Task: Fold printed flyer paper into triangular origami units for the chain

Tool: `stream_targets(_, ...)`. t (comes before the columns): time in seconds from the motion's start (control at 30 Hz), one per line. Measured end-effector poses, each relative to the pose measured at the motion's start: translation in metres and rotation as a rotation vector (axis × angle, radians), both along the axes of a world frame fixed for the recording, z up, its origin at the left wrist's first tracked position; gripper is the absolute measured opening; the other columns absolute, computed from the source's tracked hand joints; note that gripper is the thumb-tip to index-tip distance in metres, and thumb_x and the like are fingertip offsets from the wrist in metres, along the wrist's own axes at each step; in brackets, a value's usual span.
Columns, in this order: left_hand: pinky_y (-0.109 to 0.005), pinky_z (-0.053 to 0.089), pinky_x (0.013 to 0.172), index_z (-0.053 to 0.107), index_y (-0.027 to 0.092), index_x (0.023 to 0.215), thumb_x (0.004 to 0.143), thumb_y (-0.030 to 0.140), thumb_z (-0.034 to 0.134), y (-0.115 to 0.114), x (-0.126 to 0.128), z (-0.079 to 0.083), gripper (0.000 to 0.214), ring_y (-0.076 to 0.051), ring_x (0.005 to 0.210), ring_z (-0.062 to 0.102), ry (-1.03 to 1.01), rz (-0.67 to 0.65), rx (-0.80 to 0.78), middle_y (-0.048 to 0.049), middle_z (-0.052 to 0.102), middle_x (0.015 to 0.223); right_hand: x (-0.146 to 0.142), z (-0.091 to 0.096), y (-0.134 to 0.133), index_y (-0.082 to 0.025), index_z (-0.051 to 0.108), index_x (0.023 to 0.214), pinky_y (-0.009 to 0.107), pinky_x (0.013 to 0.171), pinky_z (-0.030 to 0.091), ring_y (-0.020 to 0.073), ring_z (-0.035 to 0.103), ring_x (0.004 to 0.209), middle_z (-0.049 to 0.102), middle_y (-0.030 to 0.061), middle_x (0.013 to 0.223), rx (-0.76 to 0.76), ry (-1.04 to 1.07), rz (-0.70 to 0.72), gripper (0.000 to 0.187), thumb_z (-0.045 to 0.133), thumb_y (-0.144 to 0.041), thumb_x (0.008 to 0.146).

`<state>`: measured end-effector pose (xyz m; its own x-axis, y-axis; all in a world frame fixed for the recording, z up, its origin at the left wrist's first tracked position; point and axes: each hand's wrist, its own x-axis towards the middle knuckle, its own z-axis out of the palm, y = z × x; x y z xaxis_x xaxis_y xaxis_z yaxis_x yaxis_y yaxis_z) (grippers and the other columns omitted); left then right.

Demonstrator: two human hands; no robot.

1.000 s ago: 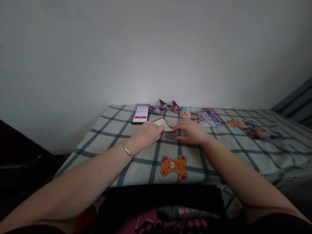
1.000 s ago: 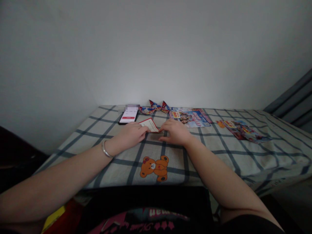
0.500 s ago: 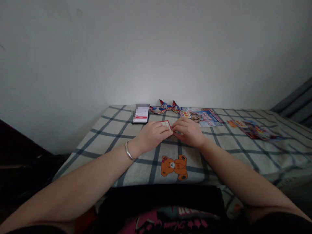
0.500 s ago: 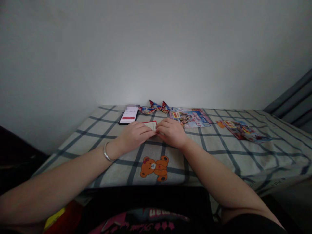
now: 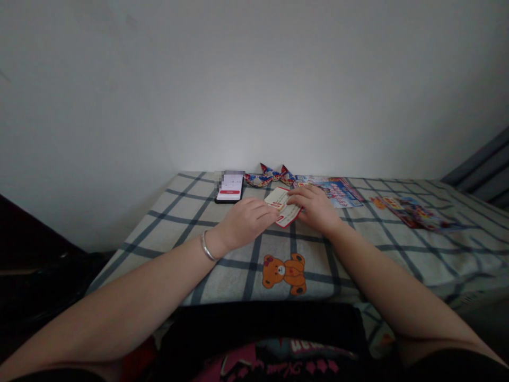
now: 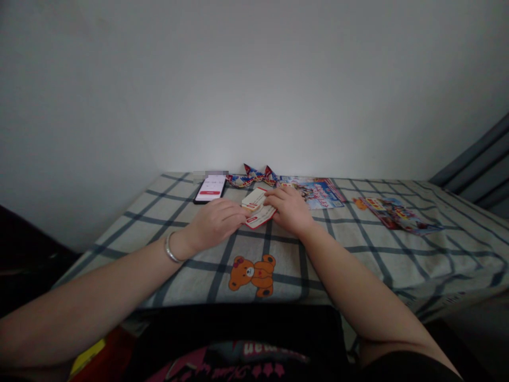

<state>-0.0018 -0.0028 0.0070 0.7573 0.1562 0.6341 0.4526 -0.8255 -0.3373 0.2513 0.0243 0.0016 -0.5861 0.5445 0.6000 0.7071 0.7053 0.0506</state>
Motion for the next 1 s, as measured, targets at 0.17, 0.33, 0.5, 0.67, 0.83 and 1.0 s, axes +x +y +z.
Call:
stream_targets(0.17, -0.034, 0.05, 0.08, 0.059, 0.016, 0.095, 0.09, 0.013, 0.053, 0.008, -0.005, -0.003, 0.009, -0.018, 0.089, 0.063, -0.071, 0.048, -0.235, -0.0056, 0.069, 0.098, 0.007, 0.0, 0.005, -0.021, 0.069, 0.09, 0.046, 0.096, 0.045, 0.0261, 0.059, 0.106, 0.07, 0.0082, 0.112, -0.047, 0.125, -0.021, 0.018, 0.059, -0.011, 0.079)
stream_targets(0.33, -0.034, 0.052, 0.08, 0.05, 0.014, 0.116, 0.089, 0.013, 0.054, 0.012, -0.007, -0.009, 0.028, -0.018, 0.089, 0.065, -0.274, 0.056, -0.368, -0.0059, 0.068, 0.096, 0.01, -0.003, 0.01, -0.022, 0.067, 0.091, 0.044, 0.092, 0.046, 0.0252, 0.063, 0.098, 0.072, 0.0063, 0.101, -0.098, 0.214, -0.042, 0.018, 0.057, -0.011, 0.08)
stream_targets(0.5, -0.035, 0.052, 0.084, 0.035, 0.017, 0.138, 0.091, 0.02, 0.055, 0.012, -0.008, -0.01, 0.051, -0.018, 0.09, 0.067, -0.318, 0.049, -0.417, -0.0039, 0.069, 0.097, 0.011, -0.004, 0.01, -0.021, 0.067, 0.094, 0.041, 0.087, 0.049, 0.0246, 0.064, 0.095, 0.071, 0.0068, 0.097, -0.143, 0.283, -0.052, 0.017, 0.056, -0.015, 0.083)
stream_targets(0.67, -0.032, 0.053, 0.084, 0.036, 0.017, 0.138, 0.094, 0.02, 0.05, 0.011, -0.008, -0.009, 0.047, -0.017, 0.091, 0.067, -0.41, 0.036, -0.467, -0.0062, 0.067, 0.102, 0.008, -0.005, 0.008, -0.021, 0.067, 0.092, 0.041, 0.085, 0.05, 0.0233, 0.065, 0.091, 0.071, 0.0072, 0.095, -0.183, 0.412, -0.027, 0.012, 0.058, -0.023, 0.084)
stream_targets(0.83, -0.025, 0.054, 0.077, 0.039, 0.017, 0.135, 0.095, 0.019, 0.046, 0.01, -0.005, -0.009, 0.04, -0.012, 0.083, 0.065, -0.58, -0.057, -0.625, -0.006, 0.064, 0.101, 0.004, -0.012, 0.01, -0.022, 0.063, 0.104, 0.033, 0.076, 0.054, 0.0184, 0.065, 0.088, 0.069, 0.0061, 0.103, -0.379, 0.627, 0.031, 0.022, 0.06, -0.032, 0.085)
stream_targets(1.0, -0.026, 0.055, 0.072, 0.054, 0.018, 0.116, 0.094, 0.022, 0.047, 0.013, -0.004, -0.01, 0.023, -0.014, 0.084, 0.064, -0.636, 0.002, -0.697, -0.0064, 0.065, 0.103, 0.002, -0.015, 0.015, -0.021, 0.059, 0.092, 0.03, 0.068, 0.052, 0.0163, 0.062, 0.076, 0.066, 0.0031, 0.085, -0.477, 0.722, 0.042, 0.02, 0.061, -0.039, 0.083)
